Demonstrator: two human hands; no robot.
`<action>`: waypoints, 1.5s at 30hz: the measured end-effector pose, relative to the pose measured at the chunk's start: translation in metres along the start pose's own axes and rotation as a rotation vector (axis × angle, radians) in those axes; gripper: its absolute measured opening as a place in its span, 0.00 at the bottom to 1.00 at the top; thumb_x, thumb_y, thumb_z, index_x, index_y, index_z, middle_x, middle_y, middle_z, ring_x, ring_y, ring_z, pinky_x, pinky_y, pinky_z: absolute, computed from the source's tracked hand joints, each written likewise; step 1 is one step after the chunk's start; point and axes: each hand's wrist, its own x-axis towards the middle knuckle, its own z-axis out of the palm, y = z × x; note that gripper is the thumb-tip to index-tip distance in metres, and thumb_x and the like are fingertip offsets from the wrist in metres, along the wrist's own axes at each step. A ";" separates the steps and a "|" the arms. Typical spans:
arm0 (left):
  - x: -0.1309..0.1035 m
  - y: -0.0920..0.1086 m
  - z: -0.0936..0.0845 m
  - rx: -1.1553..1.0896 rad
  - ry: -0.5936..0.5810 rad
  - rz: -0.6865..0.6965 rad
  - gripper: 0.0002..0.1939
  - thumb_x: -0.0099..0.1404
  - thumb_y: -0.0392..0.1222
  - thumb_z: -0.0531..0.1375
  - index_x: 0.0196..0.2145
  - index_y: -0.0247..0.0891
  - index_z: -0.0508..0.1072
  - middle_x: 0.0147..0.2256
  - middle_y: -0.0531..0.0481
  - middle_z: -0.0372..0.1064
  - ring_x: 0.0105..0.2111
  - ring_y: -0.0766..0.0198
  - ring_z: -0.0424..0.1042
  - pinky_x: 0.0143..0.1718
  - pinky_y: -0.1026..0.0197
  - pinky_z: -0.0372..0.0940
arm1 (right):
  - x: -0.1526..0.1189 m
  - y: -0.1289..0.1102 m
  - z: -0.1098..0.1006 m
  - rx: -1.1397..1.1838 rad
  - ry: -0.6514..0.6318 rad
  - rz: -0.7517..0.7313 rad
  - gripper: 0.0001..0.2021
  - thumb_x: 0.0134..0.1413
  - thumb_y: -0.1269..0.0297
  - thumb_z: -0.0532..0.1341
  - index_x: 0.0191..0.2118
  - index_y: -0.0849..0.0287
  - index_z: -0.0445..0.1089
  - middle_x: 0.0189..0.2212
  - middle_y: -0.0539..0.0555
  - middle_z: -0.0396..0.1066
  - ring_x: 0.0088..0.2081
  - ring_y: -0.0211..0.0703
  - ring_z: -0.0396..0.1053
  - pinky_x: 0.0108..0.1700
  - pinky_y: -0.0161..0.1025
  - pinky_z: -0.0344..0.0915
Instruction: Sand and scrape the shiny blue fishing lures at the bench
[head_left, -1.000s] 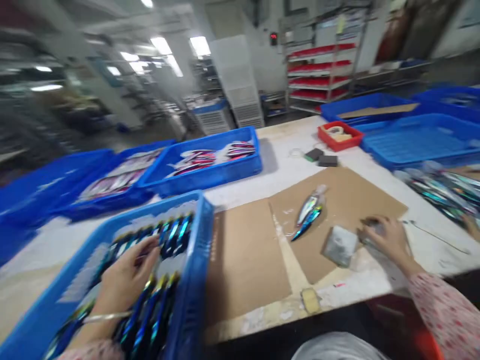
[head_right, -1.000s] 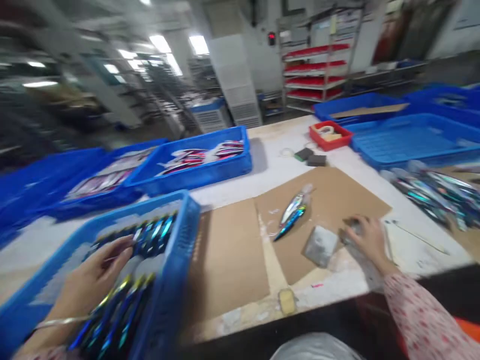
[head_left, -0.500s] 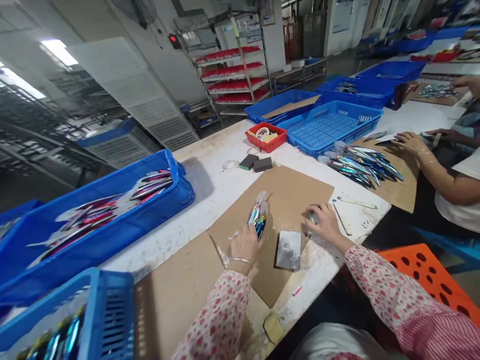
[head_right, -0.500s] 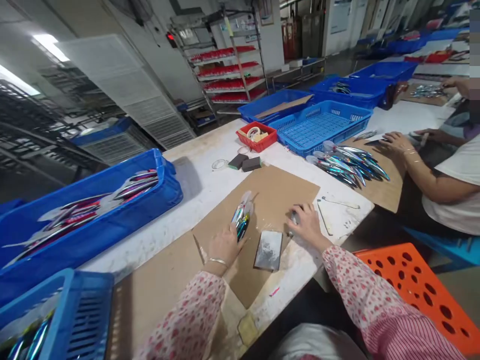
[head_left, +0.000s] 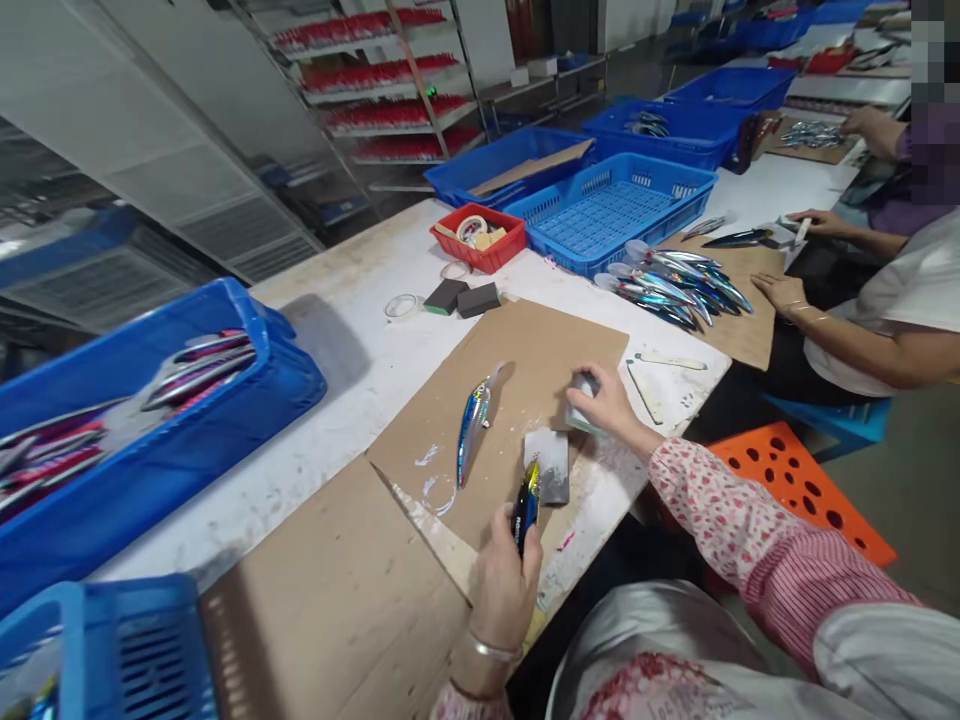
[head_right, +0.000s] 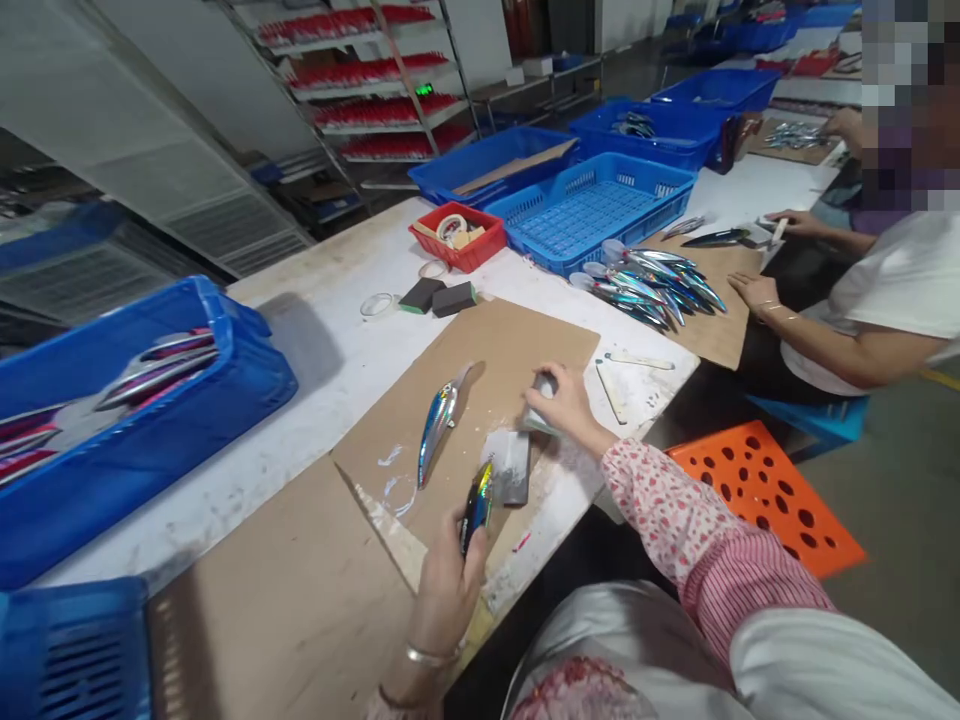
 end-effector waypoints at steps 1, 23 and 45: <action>-0.003 0.003 0.007 0.006 -0.019 -0.005 0.19 0.68 0.49 0.44 0.50 0.37 0.62 0.41 0.40 0.75 0.41 0.54 0.75 0.38 0.55 0.67 | 0.001 -0.006 0.001 0.007 -0.032 -0.017 0.17 0.48 0.61 0.62 0.45 0.57 0.70 0.42 0.55 0.68 0.47 0.49 0.64 0.52 0.47 0.60; -0.004 0.011 0.038 0.219 0.012 0.020 0.22 0.70 0.50 0.44 0.54 0.32 0.60 0.34 0.39 0.76 0.32 0.51 0.77 0.28 0.57 0.65 | -0.030 -0.044 0.003 -0.342 -0.412 -0.205 0.17 0.51 0.60 0.62 0.48 0.56 0.69 0.46 0.55 0.66 0.50 0.52 0.59 0.49 0.46 0.58; -0.003 0.010 0.037 0.042 0.006 0.022 0.20 0.71 0.48 0.45 0.53 0.33 0.61 0.35 0.40 0.75 0.34 0.52 0.77 0.32 0.57 0.66 | -0.023 -0.046 -0.002 -0.389 -0.492 -0.315 0.18 0.51 0.61 0.62 0.49 0.56 0.67 0.46 0.54 0.67 0.50 0.51 0.58 0.49 0.46 0.58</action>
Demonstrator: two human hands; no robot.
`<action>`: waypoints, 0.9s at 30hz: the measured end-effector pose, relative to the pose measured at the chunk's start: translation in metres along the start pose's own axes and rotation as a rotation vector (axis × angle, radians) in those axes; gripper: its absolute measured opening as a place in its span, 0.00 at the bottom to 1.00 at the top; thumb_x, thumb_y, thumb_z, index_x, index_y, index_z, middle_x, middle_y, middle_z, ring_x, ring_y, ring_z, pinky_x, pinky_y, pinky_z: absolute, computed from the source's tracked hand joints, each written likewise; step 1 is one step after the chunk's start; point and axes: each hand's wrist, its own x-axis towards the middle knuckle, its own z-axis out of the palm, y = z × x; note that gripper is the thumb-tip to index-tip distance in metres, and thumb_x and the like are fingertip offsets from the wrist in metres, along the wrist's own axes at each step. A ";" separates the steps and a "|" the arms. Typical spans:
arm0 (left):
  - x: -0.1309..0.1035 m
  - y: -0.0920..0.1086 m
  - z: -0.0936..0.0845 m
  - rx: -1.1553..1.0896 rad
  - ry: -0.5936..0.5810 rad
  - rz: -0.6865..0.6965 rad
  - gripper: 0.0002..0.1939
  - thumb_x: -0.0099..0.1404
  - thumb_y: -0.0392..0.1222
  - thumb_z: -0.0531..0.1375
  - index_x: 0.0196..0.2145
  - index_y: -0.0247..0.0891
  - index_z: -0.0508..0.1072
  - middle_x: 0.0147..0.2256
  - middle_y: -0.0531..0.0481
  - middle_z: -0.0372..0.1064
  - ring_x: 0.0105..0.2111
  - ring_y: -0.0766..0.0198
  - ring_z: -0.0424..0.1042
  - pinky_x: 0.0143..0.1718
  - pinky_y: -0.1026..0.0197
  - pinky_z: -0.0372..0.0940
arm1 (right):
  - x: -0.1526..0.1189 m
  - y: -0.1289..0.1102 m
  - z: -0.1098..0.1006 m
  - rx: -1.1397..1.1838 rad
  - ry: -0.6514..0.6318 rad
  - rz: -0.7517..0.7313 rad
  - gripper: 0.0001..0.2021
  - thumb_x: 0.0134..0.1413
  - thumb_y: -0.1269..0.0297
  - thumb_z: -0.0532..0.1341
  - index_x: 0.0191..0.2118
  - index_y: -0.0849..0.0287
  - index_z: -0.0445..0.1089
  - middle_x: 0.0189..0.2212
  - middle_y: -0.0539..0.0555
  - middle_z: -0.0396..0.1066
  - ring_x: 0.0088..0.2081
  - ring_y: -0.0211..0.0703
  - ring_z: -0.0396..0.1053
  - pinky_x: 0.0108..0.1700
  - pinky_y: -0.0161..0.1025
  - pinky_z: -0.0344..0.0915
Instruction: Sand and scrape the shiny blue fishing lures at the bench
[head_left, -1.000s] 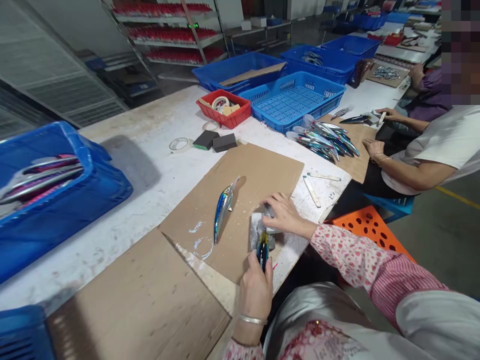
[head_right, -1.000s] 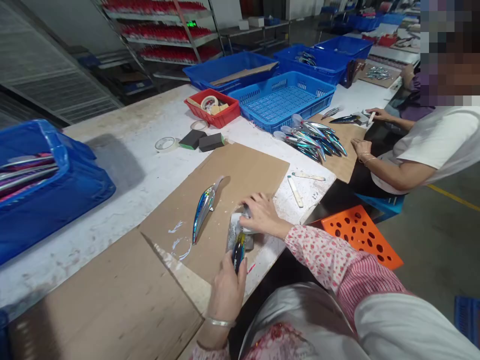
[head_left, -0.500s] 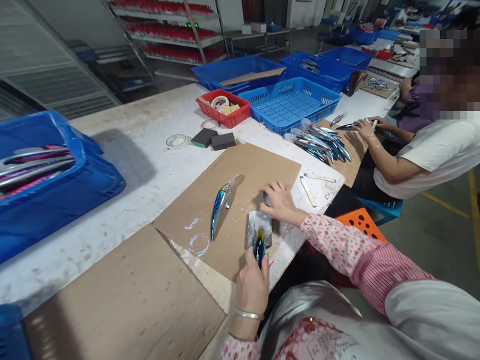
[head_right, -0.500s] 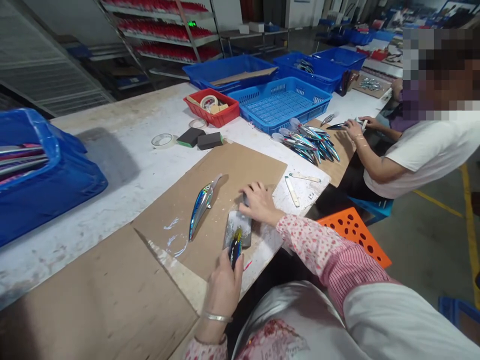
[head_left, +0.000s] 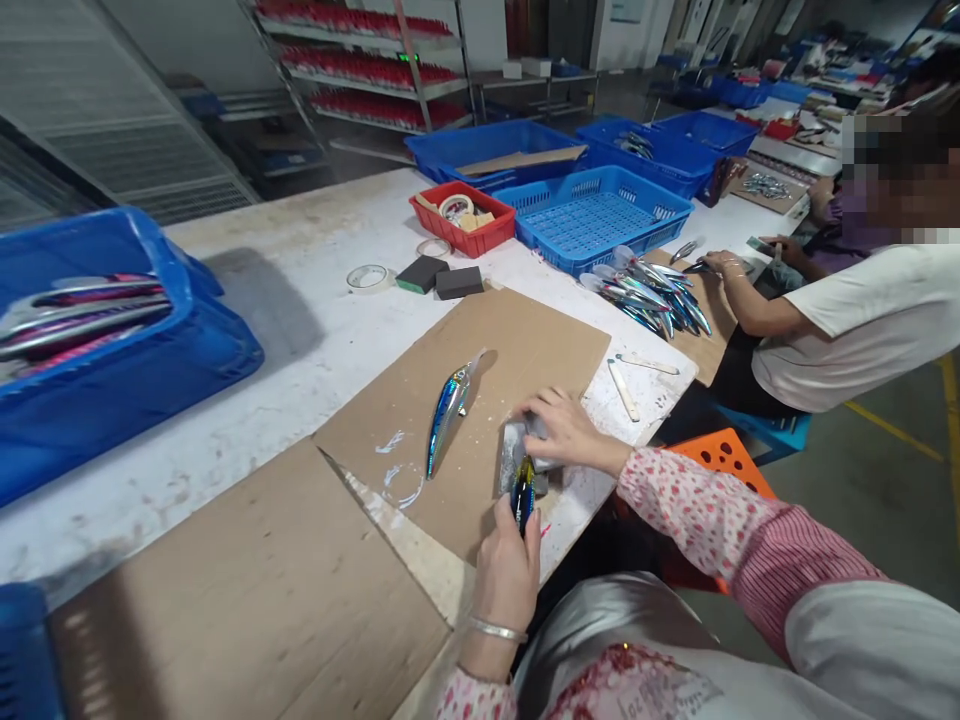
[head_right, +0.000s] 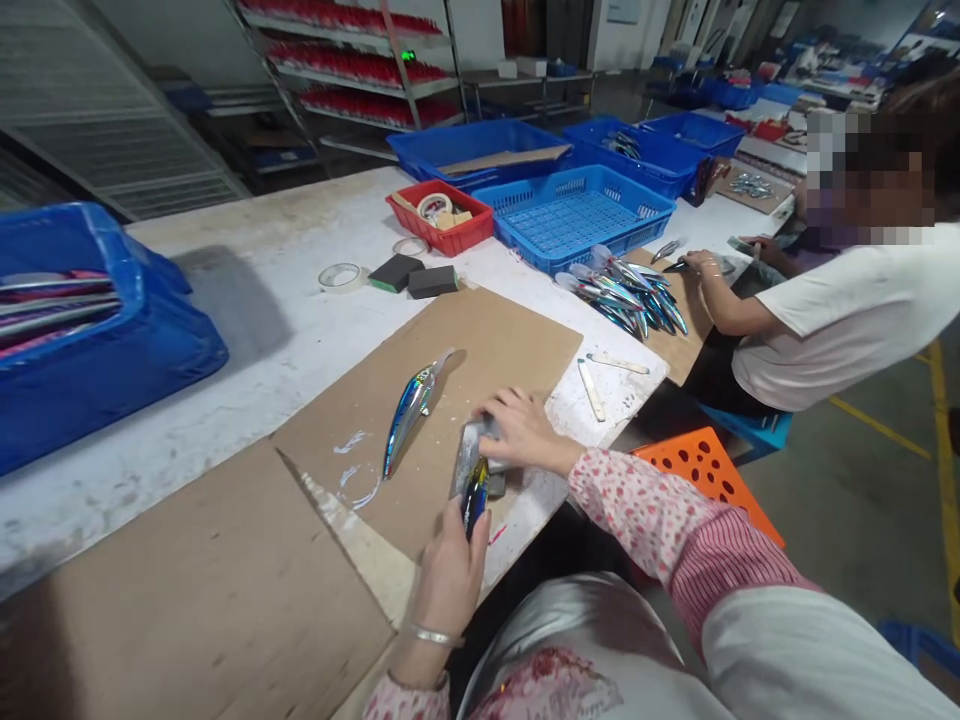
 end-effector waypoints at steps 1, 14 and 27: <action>0.000 0.000 -0.001 0.000 -0.011 -0.002 0.20 0.71 0.49 0.45 0.53 0.33 0.61 0.36 0.39 0.75 0.35 0.52 0.77 0.32 0.57 0.66 | 0.001 0.000 -0.001 -0.028 0.014 0.027 0.18 0.52 0.61 0.62 0.49 0.56 0.68 0.47 0.55 0.66 0.50 0.52 0.58 0.48 0.47 0.58; 0.001 0.001 -0.004 -0.017 -0.014 -0.007 0.19 0.71 0.48 0.45 0.52 0.34 0.61 0.37 0.40 0.74 0.35 0.53 0.76 0.33 0.57 0.66 | 0.001 -0.005 -0.008 -0.044 -0.050 -0.067 0.20 0.53 0.59 0.61 0.51 0.57 0.66 0.49 0.58 0.64 0.51 0.54 0.56 0.48 0.49 0.57; 0.002 0.001 -0.002 0.041 0.021 -0.012 0.18 0.71 0.48 0.46 0.51 0.33 0.62 0.37 0.39 0.75 0.36 0.53 0.77 0.33 0.57 0.66 | 0.024 0.024 -0.011 0.166 -0.024 0.244 0.22 0.65 0.51 0.53 0.58 0.57 0.63 0.49 0.58 0.64 0.53 0.48 0.61 0.55 0.45 0.58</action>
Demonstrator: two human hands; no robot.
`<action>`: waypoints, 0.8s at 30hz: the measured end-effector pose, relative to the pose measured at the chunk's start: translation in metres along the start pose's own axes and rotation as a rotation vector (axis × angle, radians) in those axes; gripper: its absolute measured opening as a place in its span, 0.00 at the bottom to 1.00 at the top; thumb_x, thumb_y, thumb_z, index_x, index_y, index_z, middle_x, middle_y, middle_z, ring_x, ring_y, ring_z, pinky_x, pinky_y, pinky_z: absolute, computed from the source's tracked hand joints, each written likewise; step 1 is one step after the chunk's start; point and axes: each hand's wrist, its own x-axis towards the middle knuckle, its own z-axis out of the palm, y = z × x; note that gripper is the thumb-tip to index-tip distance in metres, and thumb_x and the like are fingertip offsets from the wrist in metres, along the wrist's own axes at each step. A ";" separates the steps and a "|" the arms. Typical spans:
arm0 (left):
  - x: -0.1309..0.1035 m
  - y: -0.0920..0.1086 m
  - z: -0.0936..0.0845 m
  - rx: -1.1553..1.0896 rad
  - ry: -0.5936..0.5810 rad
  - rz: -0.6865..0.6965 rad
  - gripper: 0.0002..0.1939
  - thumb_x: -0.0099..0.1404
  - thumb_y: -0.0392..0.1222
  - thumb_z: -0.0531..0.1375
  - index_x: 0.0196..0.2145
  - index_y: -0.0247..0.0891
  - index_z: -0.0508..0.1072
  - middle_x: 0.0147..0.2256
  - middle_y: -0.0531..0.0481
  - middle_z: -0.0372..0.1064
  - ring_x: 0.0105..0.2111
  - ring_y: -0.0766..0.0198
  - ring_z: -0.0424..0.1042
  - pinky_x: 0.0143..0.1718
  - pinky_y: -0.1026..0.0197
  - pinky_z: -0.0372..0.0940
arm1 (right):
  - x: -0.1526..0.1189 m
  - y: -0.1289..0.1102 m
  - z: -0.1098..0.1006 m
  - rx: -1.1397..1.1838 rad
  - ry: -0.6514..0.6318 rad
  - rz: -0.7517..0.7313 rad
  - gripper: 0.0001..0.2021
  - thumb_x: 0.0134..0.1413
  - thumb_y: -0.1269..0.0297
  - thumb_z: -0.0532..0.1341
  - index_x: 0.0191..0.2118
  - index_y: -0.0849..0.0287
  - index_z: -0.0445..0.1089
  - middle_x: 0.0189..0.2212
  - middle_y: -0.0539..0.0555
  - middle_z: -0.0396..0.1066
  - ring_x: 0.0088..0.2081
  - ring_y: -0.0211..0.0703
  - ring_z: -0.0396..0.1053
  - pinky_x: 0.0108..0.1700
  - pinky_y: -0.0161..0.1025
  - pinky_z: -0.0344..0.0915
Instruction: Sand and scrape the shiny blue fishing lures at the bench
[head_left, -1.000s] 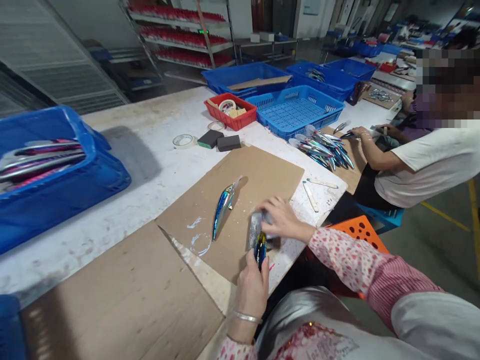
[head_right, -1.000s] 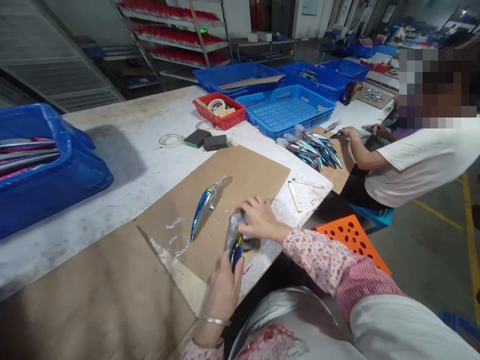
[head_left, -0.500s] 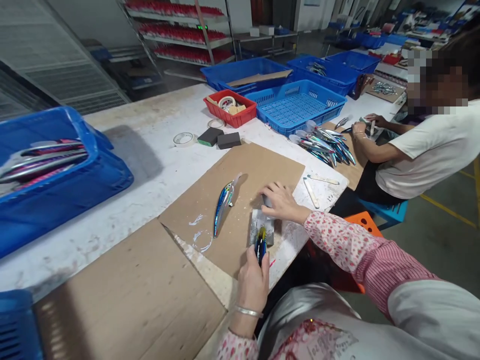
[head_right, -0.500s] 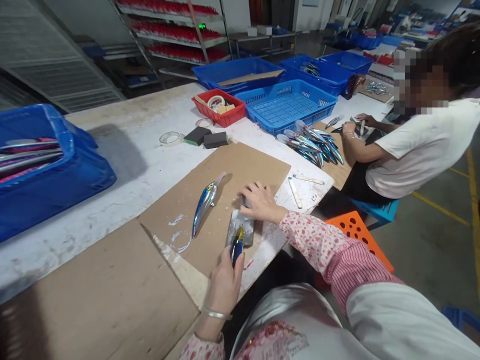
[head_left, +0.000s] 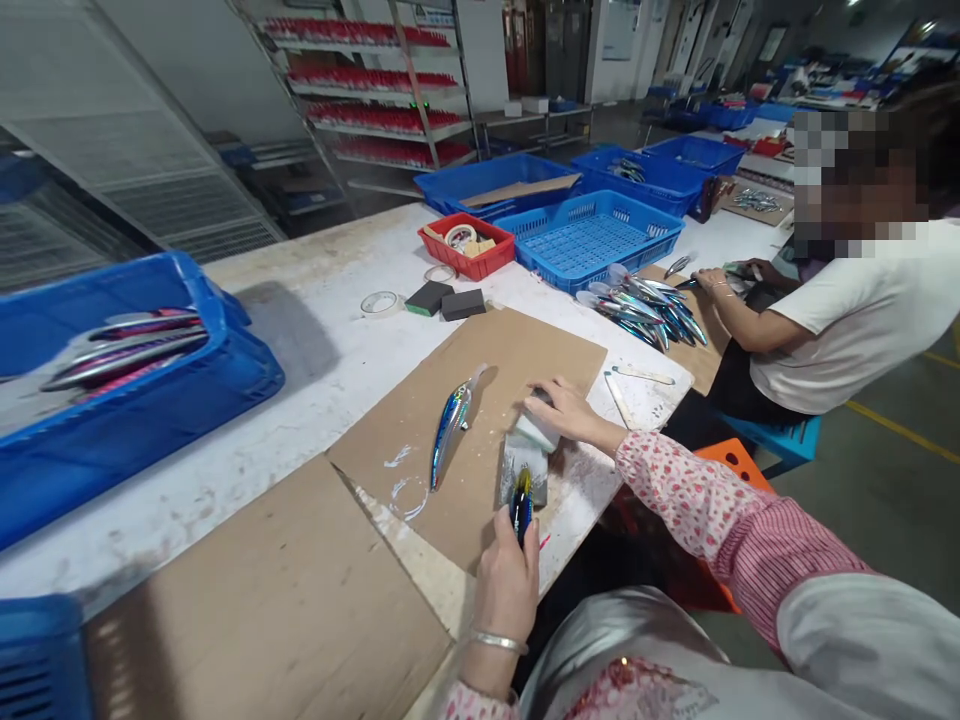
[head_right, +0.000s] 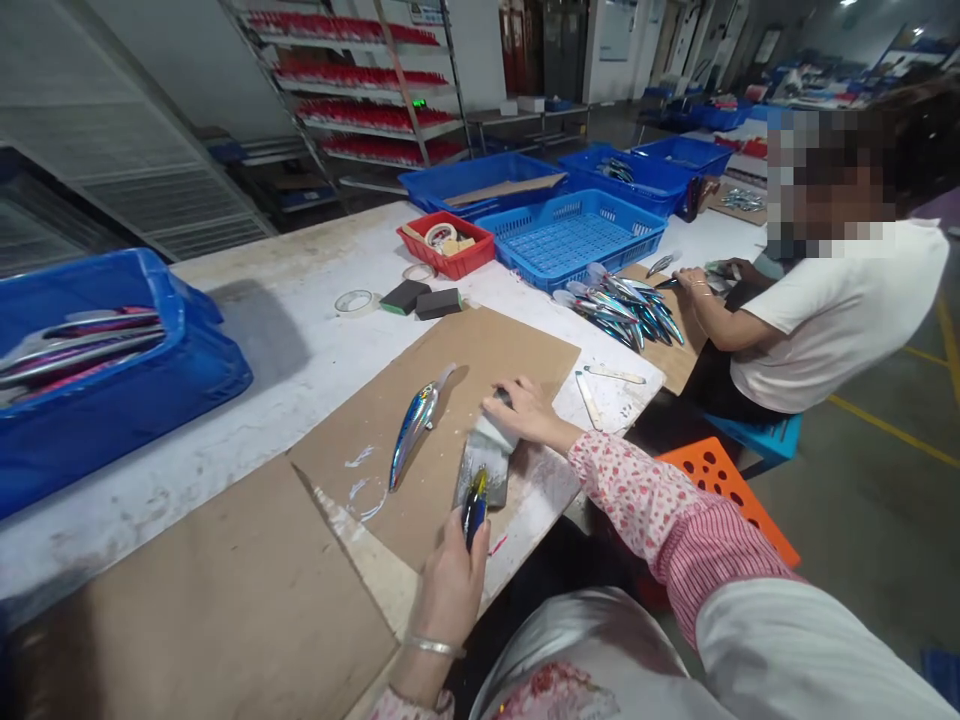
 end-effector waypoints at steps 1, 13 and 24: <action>0.000 0.000 0.000 -0.002 0.003 0.009 0.18 0.71 0.48 0.46 0.51 0.33 0.63 0.37 0.39 0.75 0.36 0.53 0.77 0.33 0.57 0.66 | -0.004 0.001 -0.003 0.001 -0.034 -0.009 0.23 0.66 0.51 0.50 0.60 0.57 0.61 0.49 0.59 0.64 0.53 0.48 0.62 0.55 0.44 0.58; 0.000 0.000 0.000 -0.035 -0.004 0.003 0.19 0.71 0.47 0.46 0.51 0.33 0.63 0.36 0.40 0.75 0.36 0.54 0.77 0.34 0.57 0.67 | -0.047 0.020 -0.043 -0.312 -0.289 -0.224 0.29 0.59 0.39 0.54 0.57 0.53 0.65 0.42 0.57 0.71 0.43 0.50 0.70 0.41 0.39 0.63; -0.001 0.003 -0.003 -0.012 -0.019 -0.019 0.19 0.71 0.48 0.46 0.51 0.33 0.62 0.36 0.39 0.75 0.35 0.53 0.77 0.33 0.57 0.66 | -0.030 0.024 -0.032 -0.024 -0.159 -0.510 0.19 0.49 0.47 0.68 0.36 0.59 0.70 0.58 0.60 0.58 0.59 0.54 0.52 0.58 0.50 0.54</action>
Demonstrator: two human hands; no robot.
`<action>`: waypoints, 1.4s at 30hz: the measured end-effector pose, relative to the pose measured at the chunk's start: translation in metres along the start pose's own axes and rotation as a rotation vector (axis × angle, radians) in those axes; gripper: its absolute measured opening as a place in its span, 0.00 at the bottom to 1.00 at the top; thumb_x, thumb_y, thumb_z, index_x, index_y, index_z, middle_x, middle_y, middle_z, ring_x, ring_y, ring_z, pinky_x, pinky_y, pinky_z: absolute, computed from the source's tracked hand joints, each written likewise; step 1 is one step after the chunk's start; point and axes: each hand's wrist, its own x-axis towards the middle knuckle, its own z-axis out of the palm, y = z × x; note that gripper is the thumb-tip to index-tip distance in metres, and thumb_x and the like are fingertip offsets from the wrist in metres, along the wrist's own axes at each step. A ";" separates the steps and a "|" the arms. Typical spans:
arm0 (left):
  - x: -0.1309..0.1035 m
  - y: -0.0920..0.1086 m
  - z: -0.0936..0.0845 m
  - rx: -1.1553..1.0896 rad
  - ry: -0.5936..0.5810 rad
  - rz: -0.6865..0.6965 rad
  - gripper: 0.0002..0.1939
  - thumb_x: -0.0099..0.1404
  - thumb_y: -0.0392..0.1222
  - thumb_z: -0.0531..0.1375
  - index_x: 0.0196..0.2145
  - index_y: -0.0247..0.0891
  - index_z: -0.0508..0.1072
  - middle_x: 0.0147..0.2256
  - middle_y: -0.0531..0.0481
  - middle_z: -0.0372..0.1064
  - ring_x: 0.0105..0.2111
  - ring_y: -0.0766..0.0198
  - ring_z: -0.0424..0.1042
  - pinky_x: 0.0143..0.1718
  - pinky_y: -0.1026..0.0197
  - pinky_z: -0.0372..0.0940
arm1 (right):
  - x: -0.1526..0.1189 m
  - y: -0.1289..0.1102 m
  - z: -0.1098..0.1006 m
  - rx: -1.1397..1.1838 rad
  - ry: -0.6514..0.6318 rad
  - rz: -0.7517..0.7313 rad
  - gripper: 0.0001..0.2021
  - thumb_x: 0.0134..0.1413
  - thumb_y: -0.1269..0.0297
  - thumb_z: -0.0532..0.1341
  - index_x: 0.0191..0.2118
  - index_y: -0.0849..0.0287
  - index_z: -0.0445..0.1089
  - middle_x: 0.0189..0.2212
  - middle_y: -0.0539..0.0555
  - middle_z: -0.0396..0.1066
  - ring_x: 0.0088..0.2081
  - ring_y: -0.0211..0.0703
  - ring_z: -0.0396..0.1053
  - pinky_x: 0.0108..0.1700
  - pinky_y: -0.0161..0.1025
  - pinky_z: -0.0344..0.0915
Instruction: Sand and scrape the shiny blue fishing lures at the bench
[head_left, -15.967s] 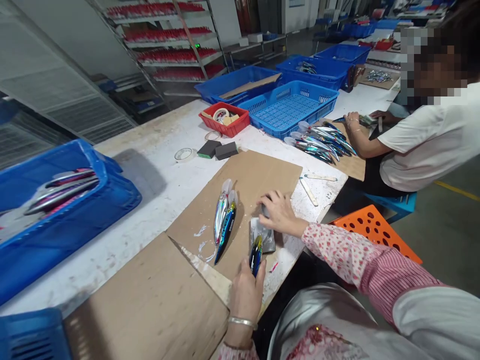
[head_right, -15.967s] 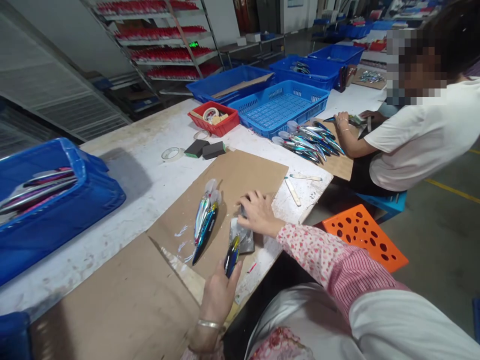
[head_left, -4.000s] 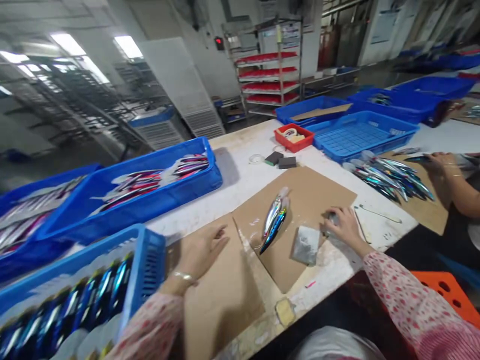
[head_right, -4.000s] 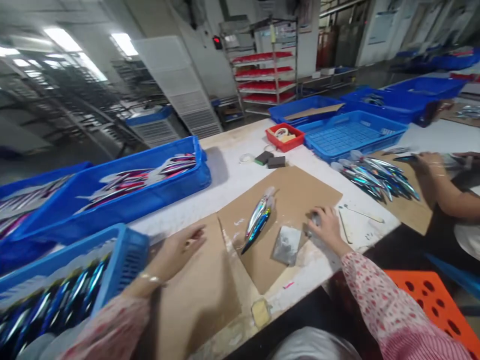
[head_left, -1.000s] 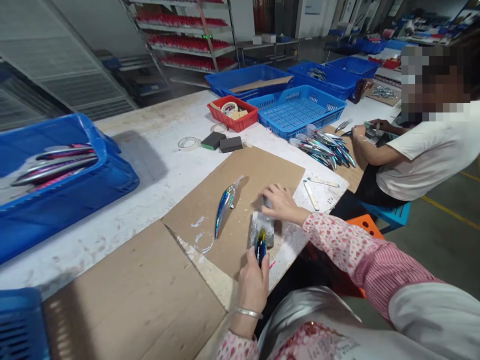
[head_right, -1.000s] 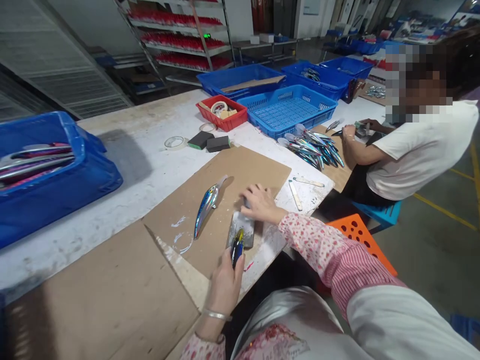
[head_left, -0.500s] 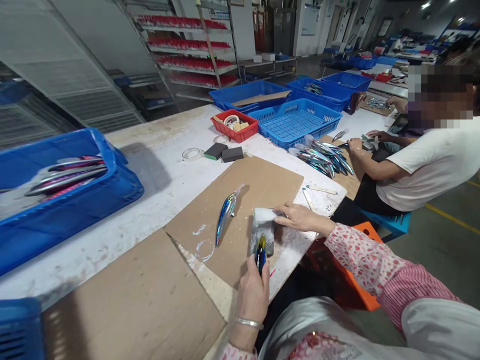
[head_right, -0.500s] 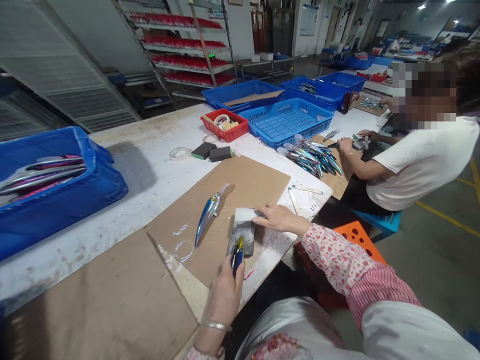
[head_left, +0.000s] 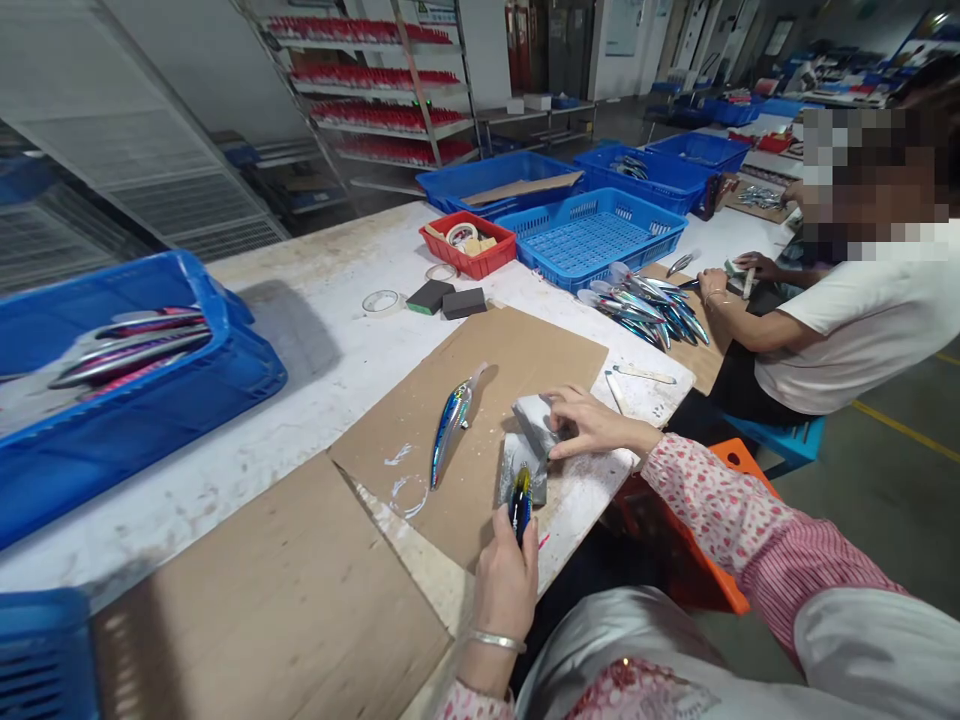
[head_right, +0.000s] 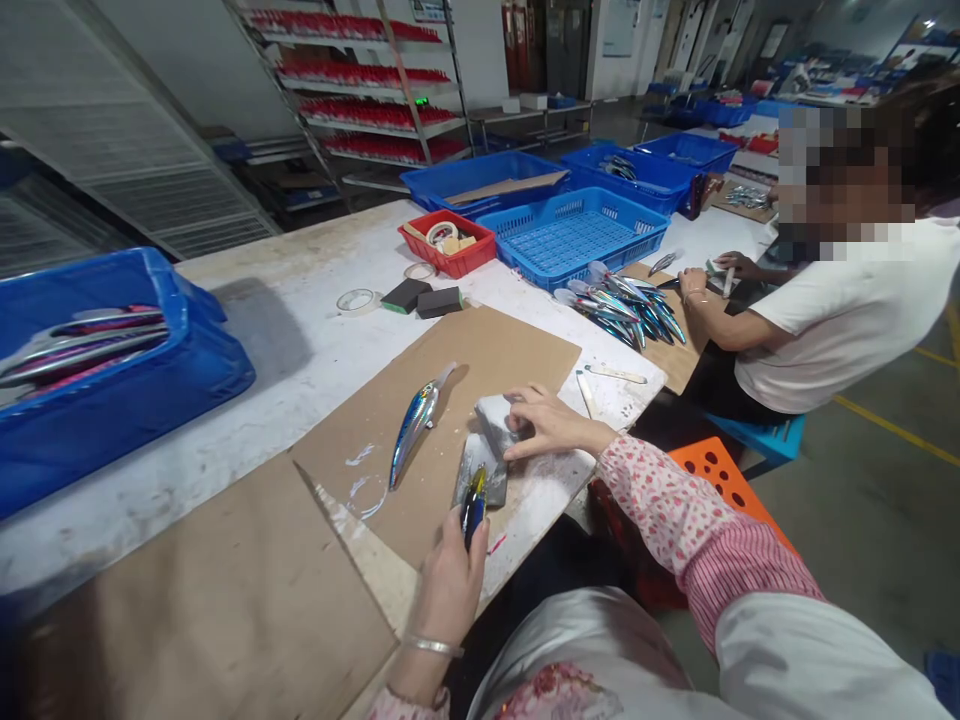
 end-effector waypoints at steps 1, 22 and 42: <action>0.000 0.001 0.000 -0.003 0.005 -0.003 0.19 0.71 0.48 0.46 0.51 0.33 0.62 0.36 0.39 0.75 0.35 0.53 0.77 0.33 0.57 0.66 | 0.003 0.001 0.003 0.026 -0.018 -0.007 0.18 0.49 0.48 0.68 0.35 0.59 0.69 0.59 0.59 0.57 0.60 0.53 0.50 0.58 0.50 0.53; -0.003 0.003 0.007 -0.030 0.056 -0.017 0.19 0.70 0.47 0.46 0.53 0.34 0.62 0.35 0.40 0.75 0.34 0.53 0.77 0.32 0.57 0.66 | 0.018 -0.024 0.040 0.031 0.144 0.293 0.31 0.49 0.48 0.67 0.57 0.55 0.64 0.49 0.58 0.58 0.52 0.52 0.57 0.55 0.48 0.57; 0.000 -0.001 0.005 -0.116 0.026 0.008 0.22 0.70 0.49 0.45 0.54 0.32 0.62 0.37 0.38 0.75 0.37 0.51 0.76 0.34 0.55 0.67 | 0.021 -0.036 0.047 -0.054 0.186 0.333 0.23 0.49 0.60 0.65 0.52 0.57 0.66 0.49 0.57 0.59 0.50 0.52 0.55 0.54 0.48 0.57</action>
